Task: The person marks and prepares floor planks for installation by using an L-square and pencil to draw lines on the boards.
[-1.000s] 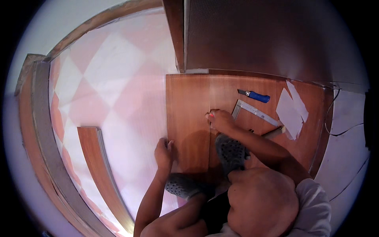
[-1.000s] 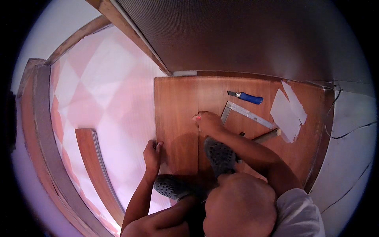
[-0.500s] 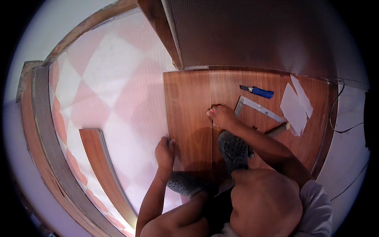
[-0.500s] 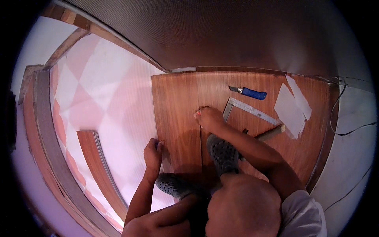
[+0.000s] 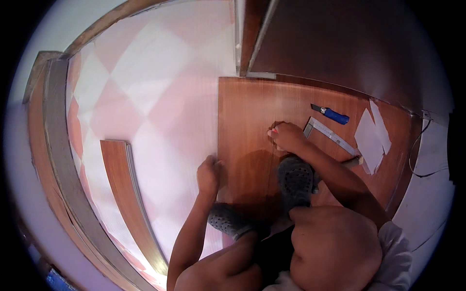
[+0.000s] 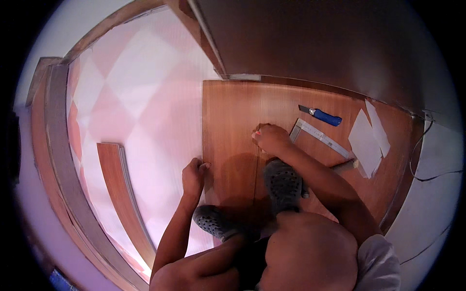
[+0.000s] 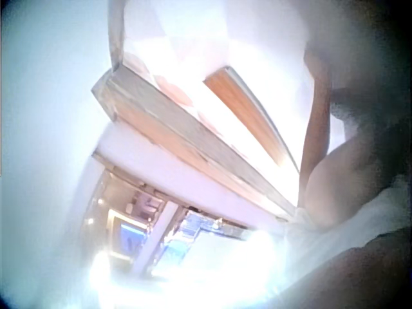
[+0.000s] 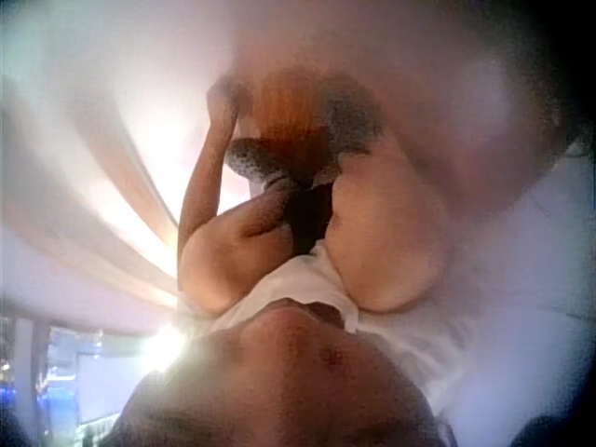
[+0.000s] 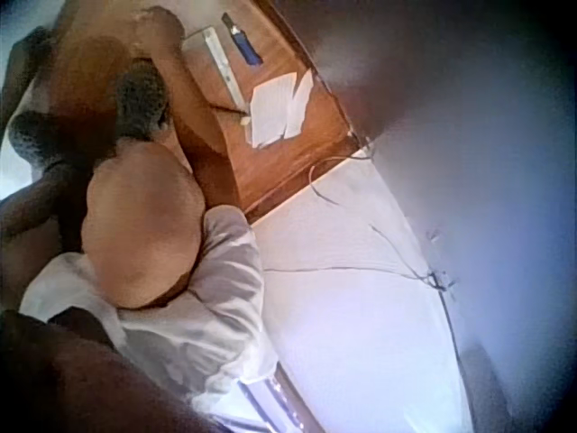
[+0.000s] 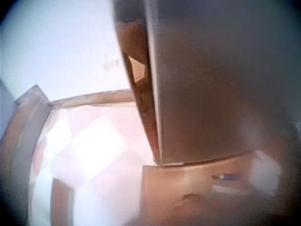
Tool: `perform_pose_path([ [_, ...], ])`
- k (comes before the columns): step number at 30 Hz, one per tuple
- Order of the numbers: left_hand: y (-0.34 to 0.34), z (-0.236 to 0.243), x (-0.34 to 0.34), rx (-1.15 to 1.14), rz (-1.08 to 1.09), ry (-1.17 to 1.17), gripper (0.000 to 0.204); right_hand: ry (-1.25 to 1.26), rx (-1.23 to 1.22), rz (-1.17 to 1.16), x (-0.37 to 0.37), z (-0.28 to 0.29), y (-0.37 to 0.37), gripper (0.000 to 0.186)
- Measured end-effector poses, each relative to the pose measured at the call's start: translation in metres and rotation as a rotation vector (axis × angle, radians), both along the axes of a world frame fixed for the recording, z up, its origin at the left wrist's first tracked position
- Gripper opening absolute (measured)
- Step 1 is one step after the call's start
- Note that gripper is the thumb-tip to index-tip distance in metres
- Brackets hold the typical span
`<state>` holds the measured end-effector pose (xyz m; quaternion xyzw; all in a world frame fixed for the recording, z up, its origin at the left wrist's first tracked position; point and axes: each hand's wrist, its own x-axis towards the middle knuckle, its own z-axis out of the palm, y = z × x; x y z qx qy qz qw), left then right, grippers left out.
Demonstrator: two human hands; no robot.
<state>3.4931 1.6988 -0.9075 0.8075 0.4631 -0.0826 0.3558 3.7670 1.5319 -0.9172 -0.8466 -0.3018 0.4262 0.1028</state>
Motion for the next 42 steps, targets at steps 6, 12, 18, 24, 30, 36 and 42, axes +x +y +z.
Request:
perform_pose_path([
  [6, 0.011, 0.010, 0.003, -0.097, 0.016, 0.011, 0.022, 0.272, 0.033, -0.199, 0.019, 0.043, 0.025, 0.051],
  [12, 0.019, 0.003, 0.004, -0.111, -0.030, 0.014, 0.031, 0.456, 0.675, -0.585, 0.039, 0.008, 0.053, 0.051],
  [18, 0.023, 0.003, 0.002, -0.197, 0.016, 0.042, 0.026, 0.326, 0.970, -0.549, 0.029, -0.024, 0.107, 0.038],
  [24, 0.020, 0.009, 0.009, -0.199, 0.061, 0.017, 0.029, -0.141, 1.050, -0.457, 0.020, -0.061, 0.130, 0.019],
  [30, 0.020, 0.004, 0.007, -0.173, 0.026, 0.058, 0.034, -0.266, 0.952, -0.411, 0.020, -0.061, 0.132, 0.020],
  [36, 0.021, 0.000, 0.005, -0.209, 0.076, 0.037, 0.033, -0.270, 0.926, -0.386, 0.020, -0.060, 0.131, 0.019],
  [42, 0.022, 0.003, 0.005, -0.215, 0.084, 0.010, 0.032, -0.289, 0.938, -0.394, 0.021, -0.065, 0.133, 0.018],
])
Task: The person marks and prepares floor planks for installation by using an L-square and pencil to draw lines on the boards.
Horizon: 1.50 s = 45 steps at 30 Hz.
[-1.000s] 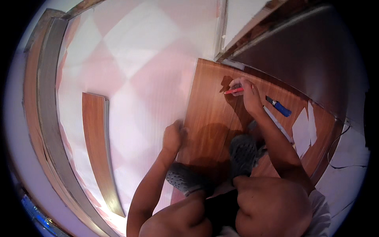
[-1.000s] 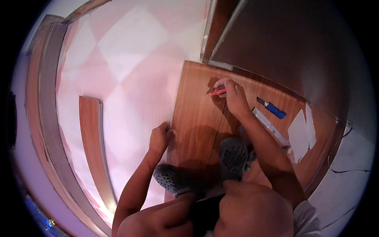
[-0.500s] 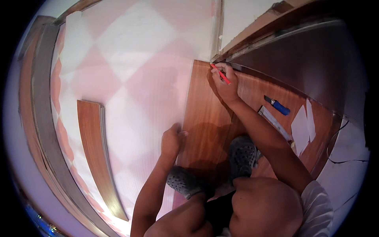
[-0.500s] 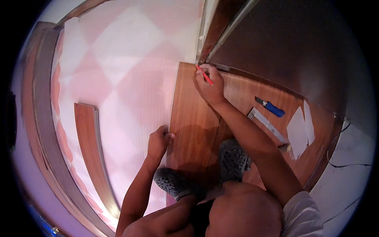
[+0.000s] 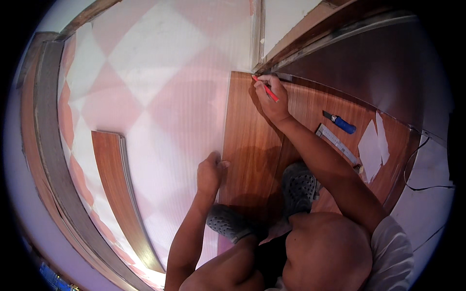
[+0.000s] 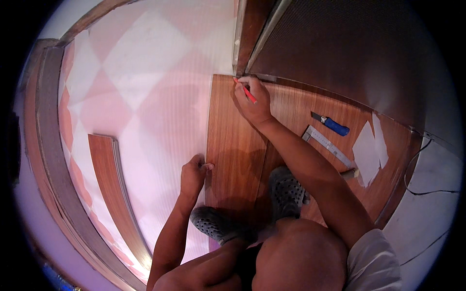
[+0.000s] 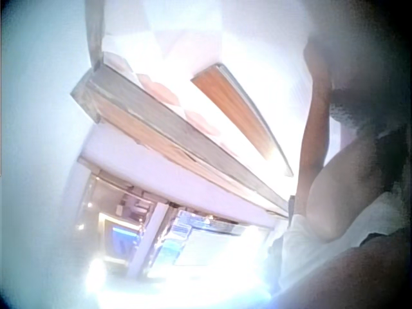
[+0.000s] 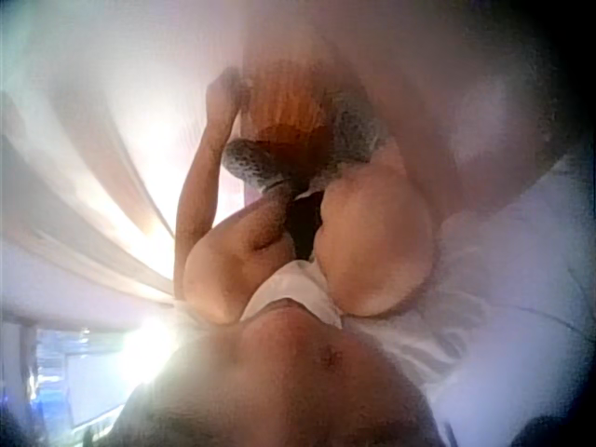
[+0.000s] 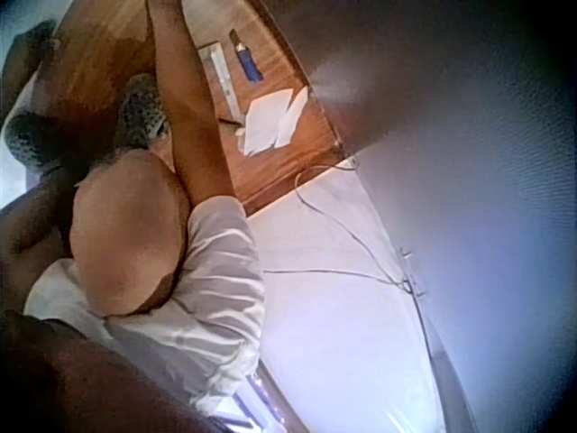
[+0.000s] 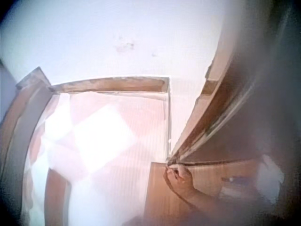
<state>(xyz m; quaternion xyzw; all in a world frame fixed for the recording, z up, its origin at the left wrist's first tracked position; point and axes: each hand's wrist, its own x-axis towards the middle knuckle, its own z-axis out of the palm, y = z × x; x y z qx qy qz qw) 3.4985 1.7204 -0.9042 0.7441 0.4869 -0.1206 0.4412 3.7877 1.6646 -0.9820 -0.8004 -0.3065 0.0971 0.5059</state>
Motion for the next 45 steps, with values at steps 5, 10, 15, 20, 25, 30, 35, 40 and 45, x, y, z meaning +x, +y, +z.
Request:
perform_pose_path([
  [5, 0.000, 0.001, 0.001, 0.003, 0.009, -0.006, 0.031, 0.024, -0.012, -0.002, -0.001, 0.003, 0.000, 0.016],
  [10, -0.001, -0.001, 0.000, 0.022, -0.016, -0.003, 0.032, 0.057, 0.028, 0.000, -0.002, 0.001, 0.000, 0.015],
  [15, 0.000, -0.003, -0.004, 0.036, -0.039, -0.023, 0.031, -0.005, 0.041, -0.020, -0.004, 0.001, 0.003, 0.015],
  [20, 0.000, -0.006, -0.003, 0.042, -0.050, 0.007, 0.033, 0.171, 0.119, 0.036, 0.004, -0.001, -0.004, 0.015],
  [25, 0.002, -0.014, -0.015, 0.070, -0.050, -0.034, 0.033, 0.366, 0.118, 0.087, -0.003, 0.027, -0.032, 0.019],
  [30, -0.007, -0.002, -0.006, -0.013, -0.013, -0.010, 0.031, 0.082, -0.233, 0.226, 0.014, 0.049, -0.195, 0.028],
  [35, -0.010, -0.011, -0.019, 0.108, -0.081, -0.027, 0.031, -0.227, -0.840, 0.100, 0.033, 0.097, -0.309, 0.049],
  [40, -0.017, -0.009, -0.026, 0.126, -0.128, 0.010, 0.031, -0.287, -0.854, 0.270, 0.059, 0.086, -0.360, 0.051],
  [45, -0.026, -0.007, -0.026, 0.188, -0.223, 0.121, 0.033, -0.097, -0.731, 0.266, 0.073, 0.086, -0.364, 0.044],
])
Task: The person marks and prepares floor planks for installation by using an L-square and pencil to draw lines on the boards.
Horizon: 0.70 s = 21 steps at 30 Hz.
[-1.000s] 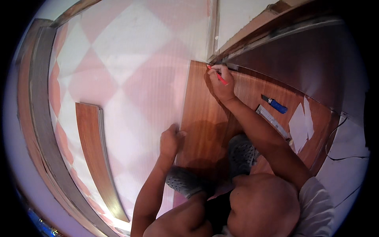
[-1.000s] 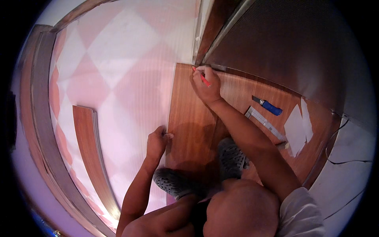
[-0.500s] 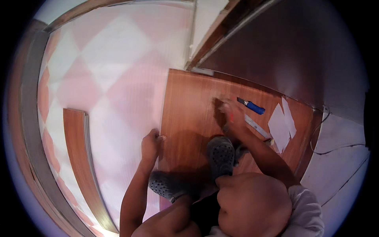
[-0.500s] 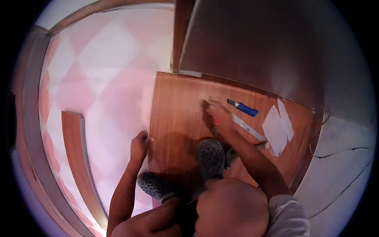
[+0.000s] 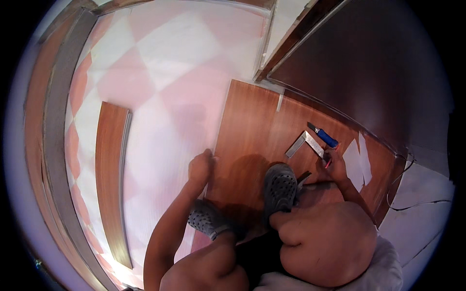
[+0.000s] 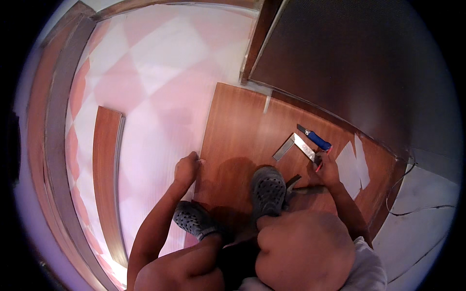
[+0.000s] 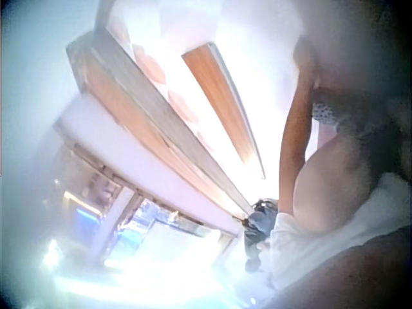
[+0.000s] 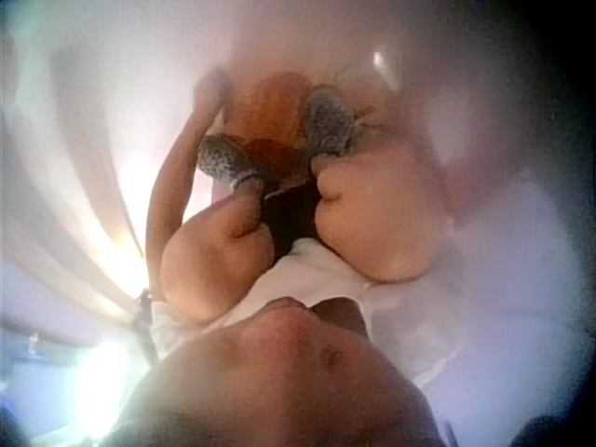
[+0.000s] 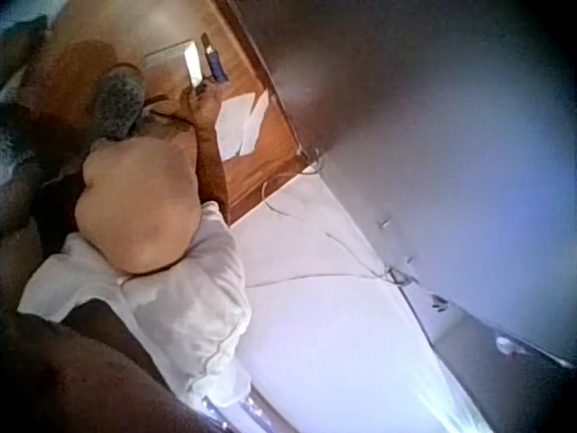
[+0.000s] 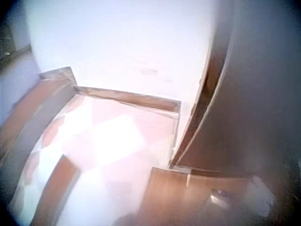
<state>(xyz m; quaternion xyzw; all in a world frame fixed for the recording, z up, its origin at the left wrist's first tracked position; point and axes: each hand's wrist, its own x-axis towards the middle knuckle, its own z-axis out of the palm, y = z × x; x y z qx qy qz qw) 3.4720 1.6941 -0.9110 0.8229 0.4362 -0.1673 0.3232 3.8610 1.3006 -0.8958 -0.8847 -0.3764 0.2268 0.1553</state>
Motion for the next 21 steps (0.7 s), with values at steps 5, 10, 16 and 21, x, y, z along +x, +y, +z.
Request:
perform_pose_path([
  [5, -0.028, 0.001, -0.013, -0.138, 0.054, -0.017, 0.032, -0.135, 0.207, -0.015, -0.014, 0.013, 0.016, 0.040],
  [10, -0.021, 0.020, -0.007, -0.003, -0.169, 0.053, 0.030, -0.002, 0.385, -0.060, -0.061, 0.014, 0.090, 0.041],
  [16, 0.042, 0.047, 0.010, 0.135, -0.270, -0.044, 0.027, 0.515, 0.704, -0.228, -0.138, -0.021, 0.209, 0.036],
  [21, 0.106, 0.076, 0.048, 0.168, -0.260, -0.310, 0.028, 1.011, 0.570, -0.365, -0.177, 0.000, 0.267, 0.029],
])
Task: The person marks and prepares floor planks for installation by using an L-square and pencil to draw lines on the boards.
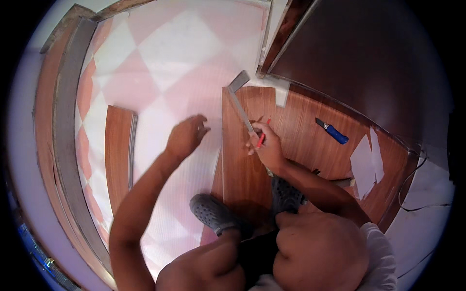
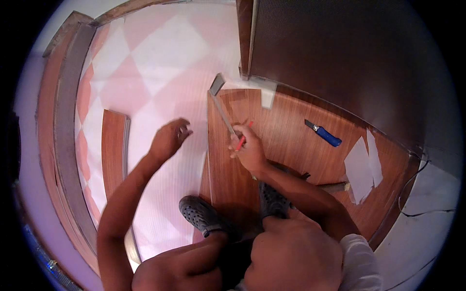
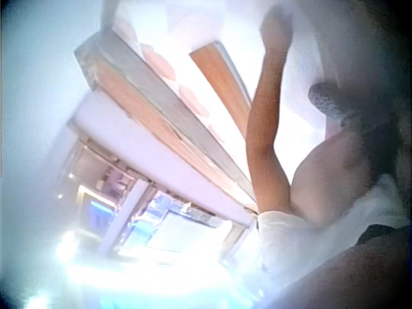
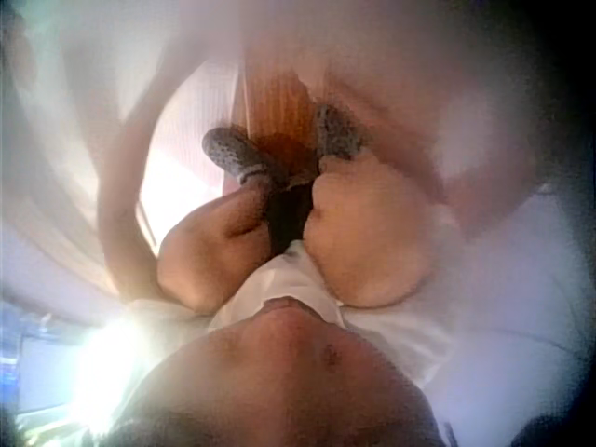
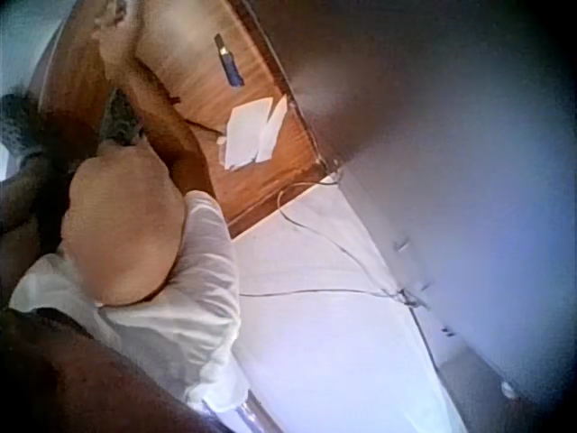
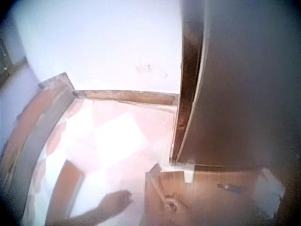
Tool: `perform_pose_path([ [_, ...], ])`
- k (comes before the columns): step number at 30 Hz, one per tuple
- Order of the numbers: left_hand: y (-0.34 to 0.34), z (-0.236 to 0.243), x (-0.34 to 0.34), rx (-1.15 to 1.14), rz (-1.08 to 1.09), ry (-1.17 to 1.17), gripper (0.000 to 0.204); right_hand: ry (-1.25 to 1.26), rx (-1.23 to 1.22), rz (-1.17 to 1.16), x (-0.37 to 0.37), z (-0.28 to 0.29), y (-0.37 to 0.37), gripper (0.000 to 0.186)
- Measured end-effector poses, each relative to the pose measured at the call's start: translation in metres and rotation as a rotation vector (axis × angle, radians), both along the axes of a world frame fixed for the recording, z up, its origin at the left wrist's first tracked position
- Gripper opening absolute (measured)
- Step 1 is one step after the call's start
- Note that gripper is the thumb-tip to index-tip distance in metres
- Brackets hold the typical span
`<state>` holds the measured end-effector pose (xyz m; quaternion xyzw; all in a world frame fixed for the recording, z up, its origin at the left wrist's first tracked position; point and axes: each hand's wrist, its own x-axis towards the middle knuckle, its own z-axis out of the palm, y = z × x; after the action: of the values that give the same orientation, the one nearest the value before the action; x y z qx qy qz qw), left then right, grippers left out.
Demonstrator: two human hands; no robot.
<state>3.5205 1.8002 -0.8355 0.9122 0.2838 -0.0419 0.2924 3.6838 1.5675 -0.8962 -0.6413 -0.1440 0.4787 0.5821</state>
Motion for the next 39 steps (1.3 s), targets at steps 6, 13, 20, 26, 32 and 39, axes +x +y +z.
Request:
perform_pose_path([
  [6, 0.045, -0.025, 0.089, 0.159, -0.104, -0.186, 0.043, -0.175, -0.058, 0.037, -0.004, -0.009, 0.040, 0.032],
  [13, 0.055, -0.058, 0.138, -0.141, -0.024, -0.325, 0.048, -0.661, -0.197, -0.008, -0.010, -0.013, 0.049, 0.035],
  [20, 0.053, -0.050, 0.147, -0.584, 0.167, -0.349, 0.046, -0.882, -0.171, -0.108, -0.013, -0.032, 0.047, 0.042],
  [26, 0.059, -0.077, 0.132, -0.223, 0.031, -0.467, 0.043, -0.260, -0.237, 0.008, -0.022, -0.011, 0.052, 0.043],
  [32, 0.069, -0.098, 0.134, -0.007, -0.193, -0.392, 0.030, -0.716, -0.118, 0.218, -0.017, -0.038, 0.046, 0.036],
  [39, 0.068, -0.094, 0.141, -0.061, -0.152, -0.307, 0.020, -0.988, -0.137, -0.122, 0.062, -0.043, 0.022, 0.036],
])
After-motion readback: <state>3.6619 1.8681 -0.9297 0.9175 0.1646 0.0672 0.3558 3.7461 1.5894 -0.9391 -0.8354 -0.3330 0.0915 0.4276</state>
